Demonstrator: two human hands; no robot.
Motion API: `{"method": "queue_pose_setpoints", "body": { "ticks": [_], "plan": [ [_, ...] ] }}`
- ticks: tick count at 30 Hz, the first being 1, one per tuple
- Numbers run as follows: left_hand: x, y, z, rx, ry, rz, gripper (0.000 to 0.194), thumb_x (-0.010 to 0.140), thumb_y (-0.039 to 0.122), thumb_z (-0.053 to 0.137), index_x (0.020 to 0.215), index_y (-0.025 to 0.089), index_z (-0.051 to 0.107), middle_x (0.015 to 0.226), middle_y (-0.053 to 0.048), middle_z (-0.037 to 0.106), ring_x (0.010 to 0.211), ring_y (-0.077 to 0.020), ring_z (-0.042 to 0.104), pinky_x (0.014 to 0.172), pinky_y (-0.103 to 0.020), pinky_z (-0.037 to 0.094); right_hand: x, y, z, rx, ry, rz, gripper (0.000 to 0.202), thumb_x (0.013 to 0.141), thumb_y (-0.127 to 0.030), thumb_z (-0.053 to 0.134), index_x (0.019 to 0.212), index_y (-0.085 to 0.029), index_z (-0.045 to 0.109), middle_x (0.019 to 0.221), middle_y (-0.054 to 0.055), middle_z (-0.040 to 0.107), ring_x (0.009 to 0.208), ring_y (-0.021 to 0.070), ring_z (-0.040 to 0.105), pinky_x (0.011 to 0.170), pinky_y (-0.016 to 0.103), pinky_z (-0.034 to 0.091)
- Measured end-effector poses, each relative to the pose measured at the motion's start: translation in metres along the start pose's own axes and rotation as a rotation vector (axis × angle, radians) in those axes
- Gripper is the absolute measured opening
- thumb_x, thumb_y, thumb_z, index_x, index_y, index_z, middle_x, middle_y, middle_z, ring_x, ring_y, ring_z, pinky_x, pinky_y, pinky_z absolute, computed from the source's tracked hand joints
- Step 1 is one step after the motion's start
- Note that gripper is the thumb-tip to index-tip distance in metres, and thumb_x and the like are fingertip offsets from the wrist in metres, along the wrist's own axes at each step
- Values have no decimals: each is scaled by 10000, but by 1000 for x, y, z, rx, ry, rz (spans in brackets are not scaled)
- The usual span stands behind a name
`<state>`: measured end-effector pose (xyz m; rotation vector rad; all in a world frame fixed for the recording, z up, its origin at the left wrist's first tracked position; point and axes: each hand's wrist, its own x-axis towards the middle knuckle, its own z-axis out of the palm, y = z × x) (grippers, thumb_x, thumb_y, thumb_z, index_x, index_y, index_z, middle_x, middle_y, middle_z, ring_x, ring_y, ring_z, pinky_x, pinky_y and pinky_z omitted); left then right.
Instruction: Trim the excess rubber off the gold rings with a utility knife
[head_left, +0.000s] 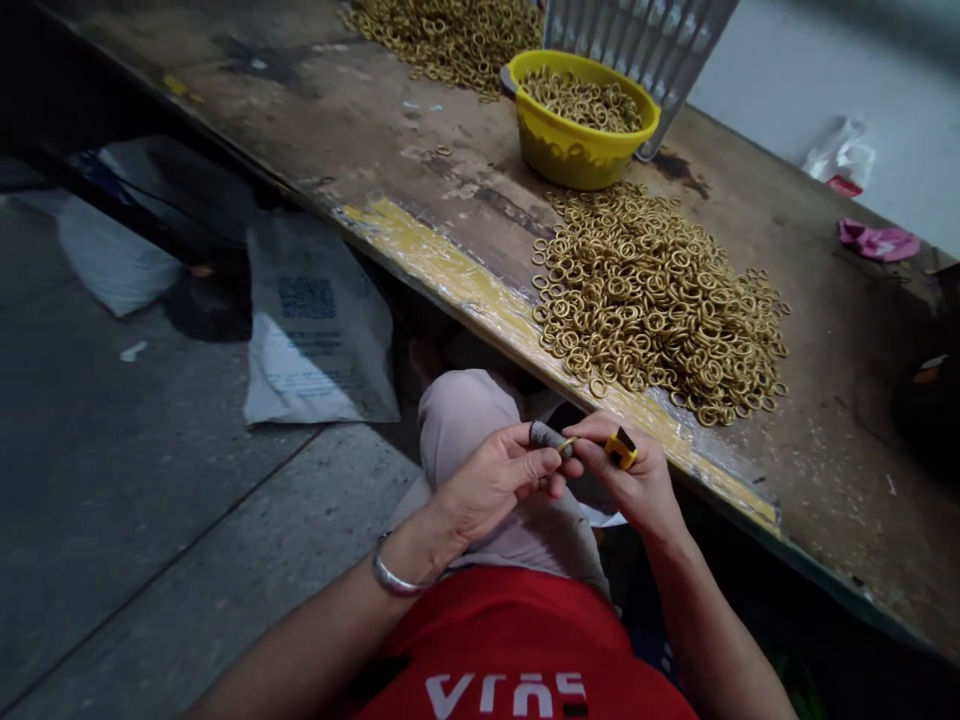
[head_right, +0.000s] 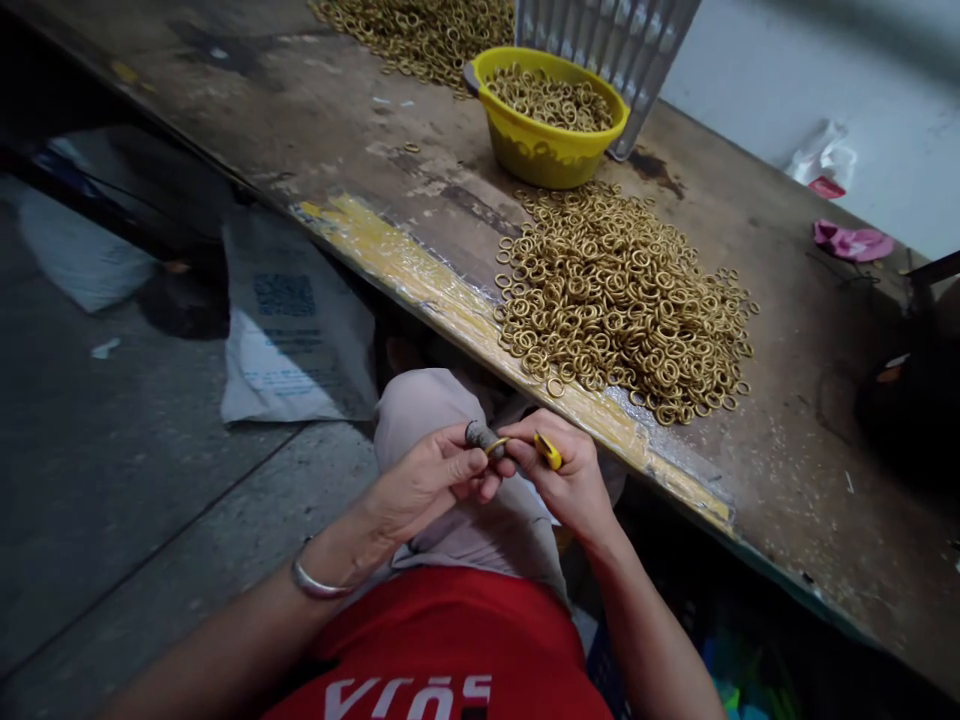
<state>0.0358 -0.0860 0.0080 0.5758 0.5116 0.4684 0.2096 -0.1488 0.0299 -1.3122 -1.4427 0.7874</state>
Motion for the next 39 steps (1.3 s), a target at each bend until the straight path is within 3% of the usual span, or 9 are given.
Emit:
{"method": "queue_pose_setpoints", "body": {
  "ticks": [4, 9, 13, 19, 26, 31, 34, 39],
  "plan": [
    [-4, -5, 4, 89, 54, 54, 307, 682, 348, 896, 800, 127, 717, 726, -27, 721, 590, -94, 606, 592, -203, 474, -7, -2, 2, -64, 4, -33, 144, 962, -213, 612, 1025, -240, 738, 863, 17, 691, 770, 150, 645, 703, 276, 501],
    [-8, -7, 7, 397, 168, 244, 114, 754, 236, 776, 750, 133, 728, 625, -9, 671, 610, -116, 590, 625, -229, 477, -22, -2, 2, -397, 68, -80, 220, 958, -140, 537, 1109, -205, 683, 866, 36, 670, 770, 159, 641, 683, 268, 490],
    [-9, -7, 10, 539, 248, 294, 118, 739, 235, 738, 683, 137, 703, 605, -10, 659, 583, -123, 580, 572, -228, 463, -31, 1, 4, -628, -3, -78, 282, 898, -63, 496, 1093, -175, 667, 852, 49, 668, 749, 166, 642, 661, 255, 472],
    [-5, -10, 9, 662, 278, 323, 119, 774, 263, 705, 743, 148, 710, 614, -9, 663, 575, -138, 591, 558, -237, 470, -33, 4, 7, -803, -80, -13, 284, 877, -56, 512, 1090, -169, 661, 870, 57, 685, 749, 173, 647, 655, 256, 446],
    [-7, -2, 11, 862, 237, 436, 84, 799, 163, 664, 719, 170, 689, 657, 5, 638, 633, -139, 566, 616, -240, 454, -19, 15, 3, -1077, -97, 28, 188, 912, -88, 528, 997, -182, 666, 868, 76, 696, 720, 191, 627, 607, 284, 371],
    [-11, -4, 21, 885, -29, 388, 112, 833, 166, 685, 722, 167, 682, 769, -30, 677, 731, -166, 622, 703, -265, 486, 10, 26, -25, -1237, 88, 276, 264, 834, 4, 495, 932, -163, 674, 814, 90, 673, 660, 202, 569, 572, 311, 294],
    [0, -11, 17, 982, 21, 349, 136, 832, 206, 707, 713, 170, 654, 727, -23, 658, 701, -167, 600, 673, -276, 453, 26, 29, -28, -1196, 47, 221, 210, 842, -56, 538, 938, -172, 684, 911, 88, 669, 720, 200, 576, 596, 305, 304],
    [23, -23, 1, 1040, 75, 238, 215, 784, 286, 786, 835, 194, 598, 735, -11, 674, 669, -184, 616, 626, -284, 440, 38, 38, -21, -1169, -31, 247, 203, 853, -45, 510, 838, -169, 669, 872, 71, 634, 644, 167, 509, 578, 316, 258]
  ]
}}
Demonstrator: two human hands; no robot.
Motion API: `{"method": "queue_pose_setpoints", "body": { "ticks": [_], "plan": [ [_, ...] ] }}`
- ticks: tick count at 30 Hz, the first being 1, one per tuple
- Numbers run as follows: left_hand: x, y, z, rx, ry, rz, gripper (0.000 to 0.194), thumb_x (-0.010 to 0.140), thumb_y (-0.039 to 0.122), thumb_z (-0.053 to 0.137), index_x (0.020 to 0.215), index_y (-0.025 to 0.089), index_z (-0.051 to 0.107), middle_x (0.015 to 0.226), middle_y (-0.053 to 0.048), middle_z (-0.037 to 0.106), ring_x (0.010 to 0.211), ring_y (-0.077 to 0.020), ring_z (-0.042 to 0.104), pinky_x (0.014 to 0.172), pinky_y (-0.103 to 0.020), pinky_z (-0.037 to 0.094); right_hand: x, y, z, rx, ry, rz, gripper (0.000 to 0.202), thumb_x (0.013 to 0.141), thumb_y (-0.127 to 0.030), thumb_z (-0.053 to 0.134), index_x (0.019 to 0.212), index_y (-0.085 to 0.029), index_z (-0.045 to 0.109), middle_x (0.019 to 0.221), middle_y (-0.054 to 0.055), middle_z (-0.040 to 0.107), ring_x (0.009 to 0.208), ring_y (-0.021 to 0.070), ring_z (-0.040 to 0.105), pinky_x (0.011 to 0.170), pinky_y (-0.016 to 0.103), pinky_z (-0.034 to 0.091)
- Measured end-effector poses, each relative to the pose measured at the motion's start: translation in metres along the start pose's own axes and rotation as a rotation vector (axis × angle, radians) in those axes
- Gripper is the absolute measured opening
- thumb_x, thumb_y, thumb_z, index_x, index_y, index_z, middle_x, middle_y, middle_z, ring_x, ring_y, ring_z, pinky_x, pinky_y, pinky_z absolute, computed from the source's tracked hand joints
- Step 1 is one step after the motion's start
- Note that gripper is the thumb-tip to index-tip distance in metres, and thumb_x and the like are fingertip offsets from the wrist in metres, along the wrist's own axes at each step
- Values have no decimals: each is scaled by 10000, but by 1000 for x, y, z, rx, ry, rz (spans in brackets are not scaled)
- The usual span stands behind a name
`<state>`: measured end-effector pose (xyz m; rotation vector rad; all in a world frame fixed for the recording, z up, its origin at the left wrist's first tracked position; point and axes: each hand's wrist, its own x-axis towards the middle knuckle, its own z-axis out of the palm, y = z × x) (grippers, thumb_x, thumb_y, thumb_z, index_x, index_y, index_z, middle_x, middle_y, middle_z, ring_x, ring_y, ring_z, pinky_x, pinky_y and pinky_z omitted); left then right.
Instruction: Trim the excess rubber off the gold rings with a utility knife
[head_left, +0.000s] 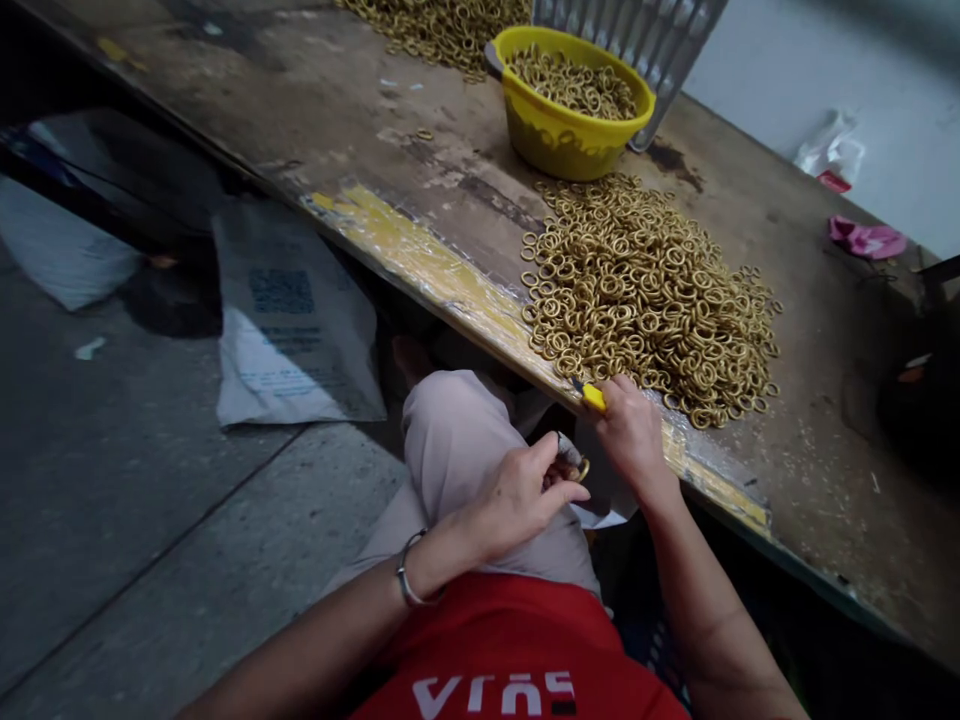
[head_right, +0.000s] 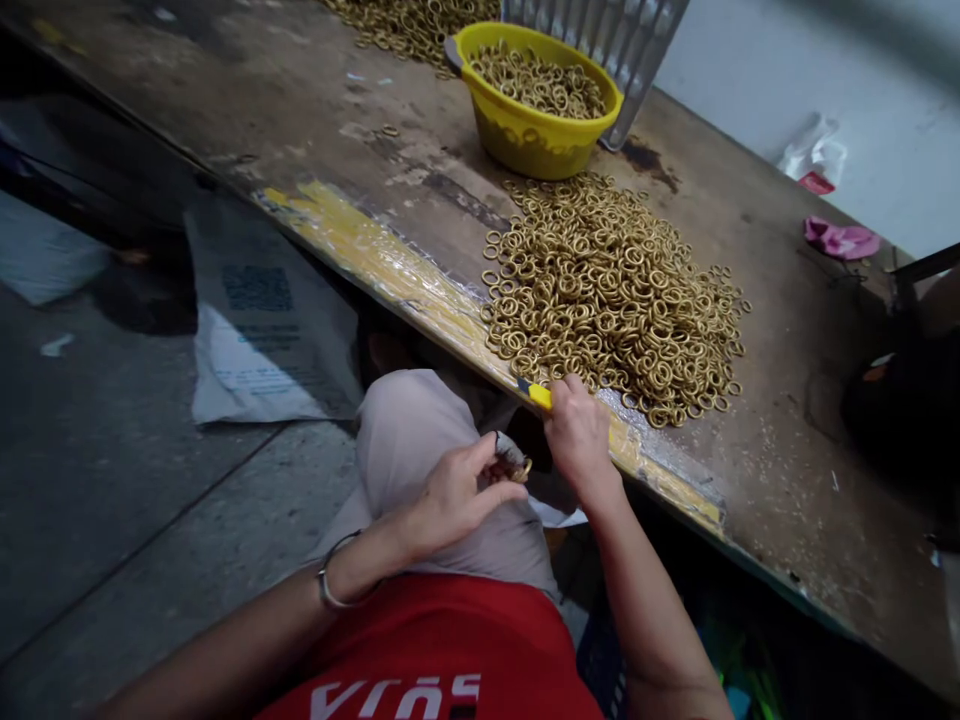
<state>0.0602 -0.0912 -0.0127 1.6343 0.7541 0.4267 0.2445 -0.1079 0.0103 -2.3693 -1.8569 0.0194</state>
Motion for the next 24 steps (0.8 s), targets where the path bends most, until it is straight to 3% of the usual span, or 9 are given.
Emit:
{"method": "queue_pose_setpoints", "body": {
  "ticks": [3, 6, 8, 11, 17, 20, 24],
  "plan": [
    [7, -5, -3, 40, 67, 8, 309, 743, 341, 834, 875, 206, 589, 766, -25, 686, 686, -201, 638, 617, -289, 438, -1, 6, -2, 215, 27, -38, 183, 892, -109, 520, 755, -177, 619, 784, 48, 583, 655, 166, 505, 598, 303, 302],
    [14, -2, -11, -119, 198, -31, 184, 867, 332, 698, 881, 198, 573, 830, -46, 718, 641, -159, 638, 589, -268, 453, -7, 10, -14, 553, -2, -138, 220, 961, -245, 522, 764, -196, 608, 734, 17, 562, 680, 158, 529, 639, 282, 371],
    [18, 3, -17, -333, 149, -90, 206, 901, 372, 643, 883, 183, 564, 834, -48, 734, 547, -117, 606, 517, -236, 441, -11, 8, -24, 730, -52, -198, 224, 972, -282, 531, 779, -205, 616, 733, 8, 587, 688, 150, 548, 657, 276, 399],
    [20, 8, -24, -597, -10, -136, 337, 845, 465, 710, 840, 150, 592, 783, -47, 728, 479, -78, 557, 451, -199, 400, -16, 3, -32, 869, -107, -256, 231, 977, -287, 545, 778, -209, 632, 748, 6, 622, 696, 149, 572, 674, 283, 420],
    [10, 13, -25, -862, -177, -233, 387, 732, 448, 840, 823, 121, 653, 754, -27, 692, 527, -68, 554, 493, -193, 423, -24, -9, -34, 895, -85, -280, 211, 985, -281, 552, 813, -211, 651, 752, 8, 621, 701, 150, 583, 676, 280, 443],
    [6, 15, -22, -878, -101, -231, 356, 730, 422, 842, 803, 128, 656, 675, 5, 650, 568, -82, 568, 563, -208, 464, -34, -13, -35, 807, 17, -256, 159, 987, -241, 532, 911, -209, 668, 824, 37, 640, 765, 167, 609, 710, 290, 464],
    [3, 17, -20, -724, 18, -138, 315, 764, 402, 816, 823, 139, 653, 694, -6, 683, 637, -119, 621, 630, -244, 508, -50, -13, -32, 603, 75, -218, 161, 930, -148, 528, 981, -209, 667, 898, 60, 654, 784, 182, 619, 691, 293, 467]
  ]
}}
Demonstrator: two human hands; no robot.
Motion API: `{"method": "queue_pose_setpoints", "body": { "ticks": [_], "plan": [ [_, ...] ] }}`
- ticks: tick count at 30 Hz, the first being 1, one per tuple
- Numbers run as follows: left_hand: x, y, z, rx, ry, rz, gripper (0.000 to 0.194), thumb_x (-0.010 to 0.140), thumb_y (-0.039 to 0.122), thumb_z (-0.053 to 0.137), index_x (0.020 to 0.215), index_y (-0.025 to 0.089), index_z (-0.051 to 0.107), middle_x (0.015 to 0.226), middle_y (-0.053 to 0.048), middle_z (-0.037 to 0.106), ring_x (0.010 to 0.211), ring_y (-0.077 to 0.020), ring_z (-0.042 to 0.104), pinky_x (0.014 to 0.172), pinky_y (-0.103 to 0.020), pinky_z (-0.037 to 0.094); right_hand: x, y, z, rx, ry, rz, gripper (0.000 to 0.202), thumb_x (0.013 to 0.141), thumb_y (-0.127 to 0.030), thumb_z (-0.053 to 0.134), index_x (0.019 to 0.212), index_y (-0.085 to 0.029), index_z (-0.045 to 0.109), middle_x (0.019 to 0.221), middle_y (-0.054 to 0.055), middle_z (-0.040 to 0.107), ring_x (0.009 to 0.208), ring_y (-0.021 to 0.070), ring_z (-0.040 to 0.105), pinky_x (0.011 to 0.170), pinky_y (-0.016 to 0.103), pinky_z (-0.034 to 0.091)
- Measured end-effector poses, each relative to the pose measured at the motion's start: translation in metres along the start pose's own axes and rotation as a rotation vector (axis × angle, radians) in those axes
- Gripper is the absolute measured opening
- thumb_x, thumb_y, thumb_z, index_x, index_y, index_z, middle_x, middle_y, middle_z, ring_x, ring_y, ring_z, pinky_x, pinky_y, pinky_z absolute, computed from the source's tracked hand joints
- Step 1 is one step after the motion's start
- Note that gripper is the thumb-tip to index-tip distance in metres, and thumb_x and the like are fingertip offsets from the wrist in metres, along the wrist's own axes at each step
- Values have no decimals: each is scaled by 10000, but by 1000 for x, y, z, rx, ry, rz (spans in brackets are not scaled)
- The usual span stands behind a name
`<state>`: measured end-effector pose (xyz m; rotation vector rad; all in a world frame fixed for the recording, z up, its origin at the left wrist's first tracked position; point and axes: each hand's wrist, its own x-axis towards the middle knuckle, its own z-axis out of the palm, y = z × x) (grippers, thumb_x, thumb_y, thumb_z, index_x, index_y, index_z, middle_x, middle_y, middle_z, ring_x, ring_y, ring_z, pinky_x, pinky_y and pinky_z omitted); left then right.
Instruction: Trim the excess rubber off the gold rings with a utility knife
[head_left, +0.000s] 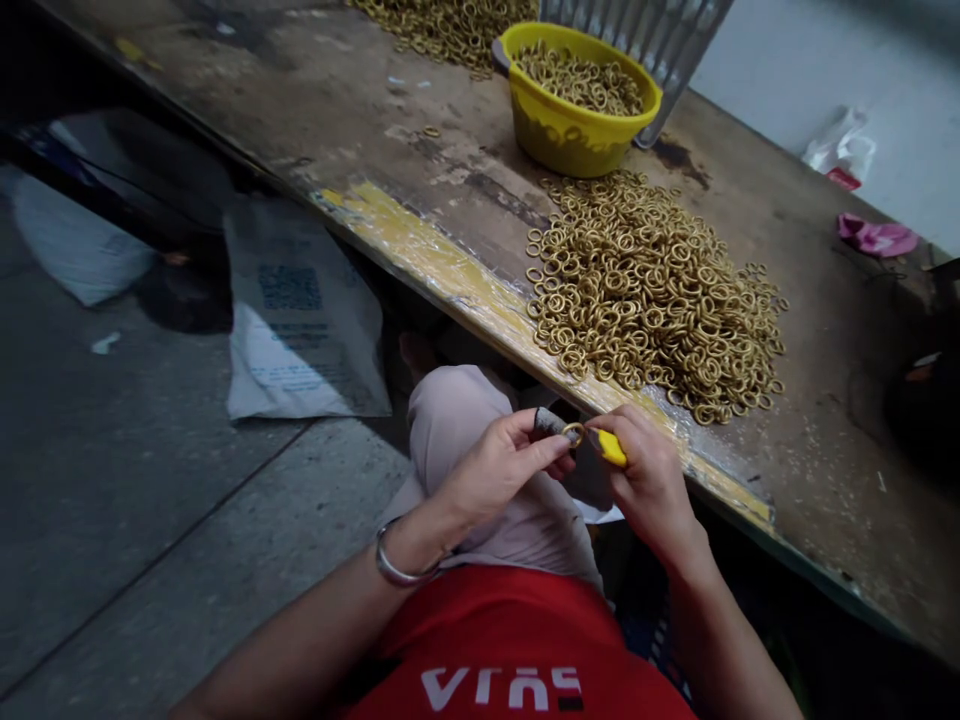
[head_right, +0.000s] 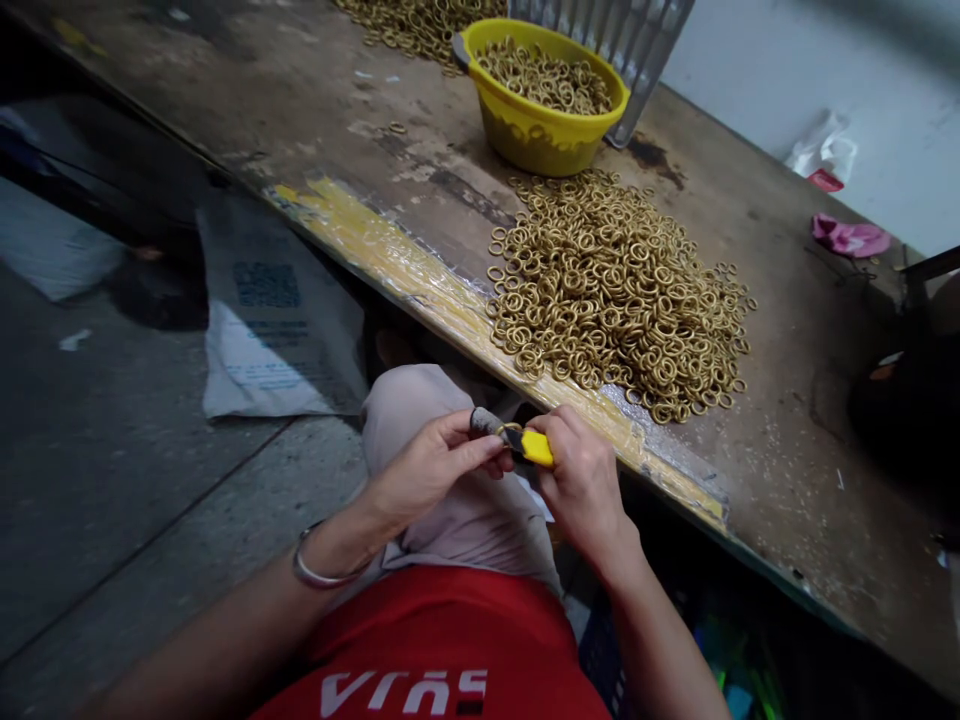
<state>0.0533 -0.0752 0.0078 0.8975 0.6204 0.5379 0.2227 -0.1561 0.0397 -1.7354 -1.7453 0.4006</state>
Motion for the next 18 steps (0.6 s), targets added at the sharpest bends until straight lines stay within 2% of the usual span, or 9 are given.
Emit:
{"method": "queue_pose_setpoints", "body": {
  "ticks": [2, 5, 10, 13, 15, 18],
  "plan": [
    [-1, 0, 0, 63, 1, 31, 306, 784, 398, 800, 854, 140, 650, 753, -21, 714, 650, -125, 638, 623, -249, 513, -5, 0, 3, -25, 9, 12, 174, 918, -141, 531, 1008, -207, 665, 920, 65, 659, 798, 188, 628, 692, 295, 476],
    [-3, -1, -2, 66, -8, 18, 312, 794, 397, 796, 878, 144, 633, 808, -38, 738, 642, -125, 653, 608, -248, 515, -8, 0, 7, 63, 30, 14, 184, 948, -170, 519, 1056, -222, 658, 933, 62, 675, 845, 198, 649, 734, 309, 499],
    [-6, -5, -4, -129, -96, -120, 356, 762, 408, 832, 895, 134, 646, 828, -52, 737, 616, -119, 656, 591, -243, 519, -5, -3, 12, 200, 48, 36, 119, 976, -224, 553, 953, -230, 670, 874, 38, 683, 804, 175, 647, 739, 299, 502],
    [-8, -7, -2, -209, -114, -189, 372, 729, 405, 856, 883, 123, 669, 812, -42, 718, 611, -109, 635, 595, -238, 507, -6, -4, 13, 224, 57, 5, 121, 971, -201, 557, 967, -227, 674, 869, 36, 680, 792, 170, 645, 723, 292, 499],
    [-8, -7, -1, -171, -82, -128, 337, 740, 392, 844, 844, 120, 675, 763, -25, 694, 604, -101, 608, 599, -234, 489, -9, -4, 13, 172, 63, -21, 167, 952, -153, 539, 1031, -224, 668, 890, 44, 676, 806, 177, 648, 716, 291, 500],
    [-10, -7, 1, 4, -8, 22, 267, 810, 367, 778, 787, 130, 659, 658, -2, 642, 607, -109, 576, 625, -242, 471, -14, -4, 14, -24, 22, -20, 277, 898, -76, 502, 1092, -200, 654, 936, 68, 676, 824, 188, 655, 710, 285, 497]
  ]
}}
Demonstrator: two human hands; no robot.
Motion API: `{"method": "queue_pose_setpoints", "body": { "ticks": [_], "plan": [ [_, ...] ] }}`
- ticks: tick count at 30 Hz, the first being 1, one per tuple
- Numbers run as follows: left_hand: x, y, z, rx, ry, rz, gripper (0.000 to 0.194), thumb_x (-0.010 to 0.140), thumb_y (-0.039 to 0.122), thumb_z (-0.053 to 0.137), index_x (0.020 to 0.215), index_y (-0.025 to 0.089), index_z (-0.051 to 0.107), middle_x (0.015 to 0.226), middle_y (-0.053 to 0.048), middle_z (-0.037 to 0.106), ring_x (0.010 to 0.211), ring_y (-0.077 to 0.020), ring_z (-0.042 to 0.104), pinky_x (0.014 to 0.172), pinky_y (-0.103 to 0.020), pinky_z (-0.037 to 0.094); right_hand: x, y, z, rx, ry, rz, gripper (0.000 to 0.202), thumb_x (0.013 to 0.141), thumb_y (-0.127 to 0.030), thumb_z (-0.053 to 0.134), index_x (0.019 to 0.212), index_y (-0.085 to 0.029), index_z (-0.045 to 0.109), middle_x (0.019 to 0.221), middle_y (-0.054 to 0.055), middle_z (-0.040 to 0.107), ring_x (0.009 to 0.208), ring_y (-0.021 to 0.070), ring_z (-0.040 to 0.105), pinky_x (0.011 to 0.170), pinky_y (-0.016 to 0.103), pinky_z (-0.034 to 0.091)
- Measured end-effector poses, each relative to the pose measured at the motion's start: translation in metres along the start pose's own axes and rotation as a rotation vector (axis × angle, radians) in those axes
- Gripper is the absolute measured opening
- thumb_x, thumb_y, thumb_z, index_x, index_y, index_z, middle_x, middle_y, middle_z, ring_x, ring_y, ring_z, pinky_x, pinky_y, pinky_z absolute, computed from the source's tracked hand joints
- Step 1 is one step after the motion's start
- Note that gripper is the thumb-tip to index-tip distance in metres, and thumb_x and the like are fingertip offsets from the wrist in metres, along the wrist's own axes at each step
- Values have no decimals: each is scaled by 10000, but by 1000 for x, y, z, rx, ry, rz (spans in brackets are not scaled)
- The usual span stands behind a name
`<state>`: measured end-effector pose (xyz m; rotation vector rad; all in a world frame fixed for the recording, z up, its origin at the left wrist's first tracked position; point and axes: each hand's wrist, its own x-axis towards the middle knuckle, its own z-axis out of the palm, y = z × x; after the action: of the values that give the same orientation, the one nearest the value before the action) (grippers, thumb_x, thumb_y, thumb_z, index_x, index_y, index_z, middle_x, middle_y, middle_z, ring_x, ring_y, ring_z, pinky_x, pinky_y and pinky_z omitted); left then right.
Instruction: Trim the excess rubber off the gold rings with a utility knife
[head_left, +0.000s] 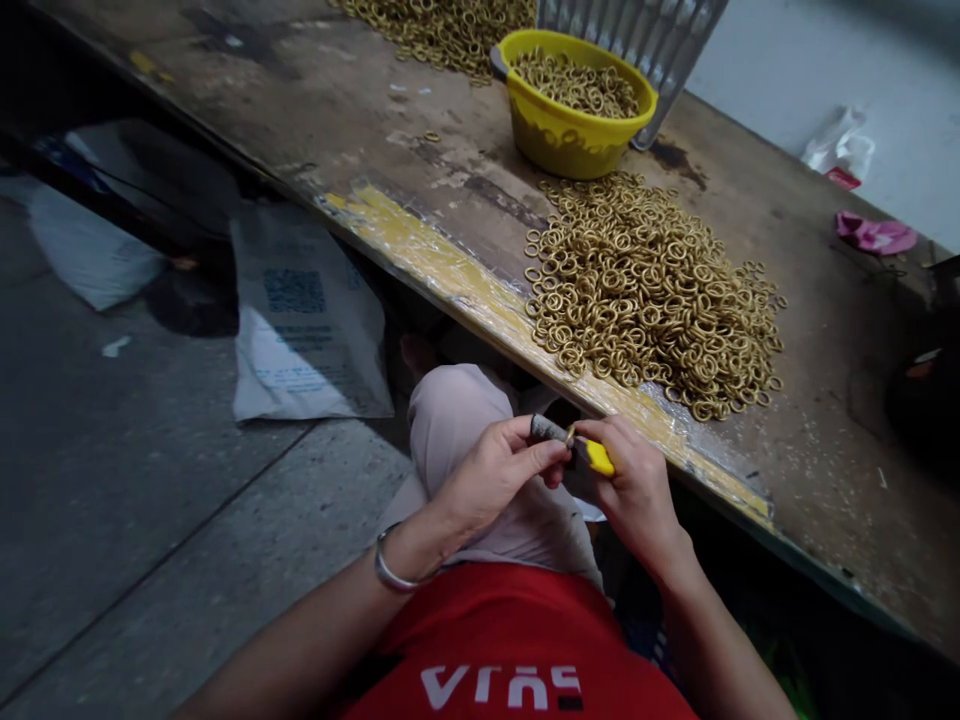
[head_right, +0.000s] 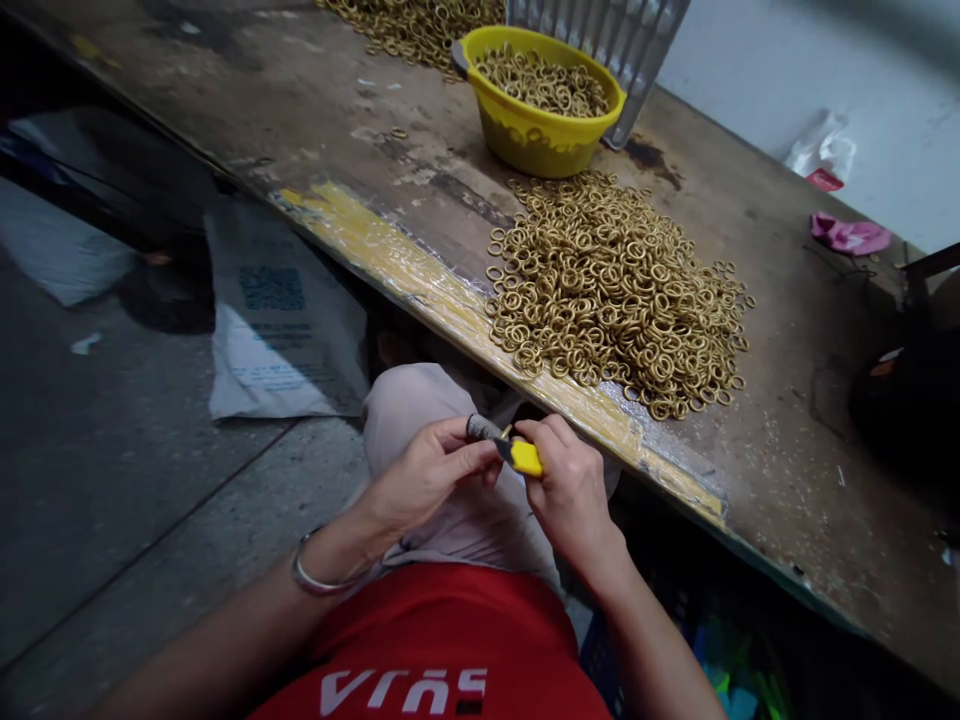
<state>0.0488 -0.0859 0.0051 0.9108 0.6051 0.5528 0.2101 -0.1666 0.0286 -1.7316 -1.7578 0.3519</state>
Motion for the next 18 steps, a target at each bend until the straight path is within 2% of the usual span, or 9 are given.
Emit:
{"method": "queue_pose_setpoints", "body": {
  "ticks": [5, 13, 16, 18],
  "plan": [
    [-2, 3, 2, 209, 25, 97, 229, 874, 365, 662, 809, 150, 613, 684, -5, 612, 660, -138, 568, 651, -264, 462, -4, 1, 4, -284, -93, 45, 294, 867, -50, 501, 1075, -184, 659, 911, 66, 674, 761, 181, 651, 663, 261, 461],
    [-3, 10, -1, 586, 62, 255, 163, 922, 261, 520, 793, 170, 560, 717, 11, 536, 677, -134, 483, 639, -258, 401, 6, 0, 10, -539, -79, 15, 151, 953, -132, 523, 931, -179, 664, 812, 45, 663, 644, 166, 594, 580, 277, 341],
    [-6, 16, 0, 637, 67, 306, 153, 917, 223, 519, 773, 176, 550, 701, 17, 522, 662, -133, 476, 629, -256, 396, 19, 11, 8, -640, -108, 125, 157, 932, -101, 527, 922, -177, 664, 823, 61, 666, 628, 172, 568, 568, 295, 296],
    [-9, 17, 2, 646, 7, 355, 141, 911, 187, 523, 775, 174, 558, 735, 4, 548, 693, -138, 504, 657, -258, 414, 30, 23, 4, -702, -93, 264, 201, 895, -39, 502, 903, -162, 661, 804, 77, 664, 624, 179, 557, 563, 304, 273]
  ]
}}
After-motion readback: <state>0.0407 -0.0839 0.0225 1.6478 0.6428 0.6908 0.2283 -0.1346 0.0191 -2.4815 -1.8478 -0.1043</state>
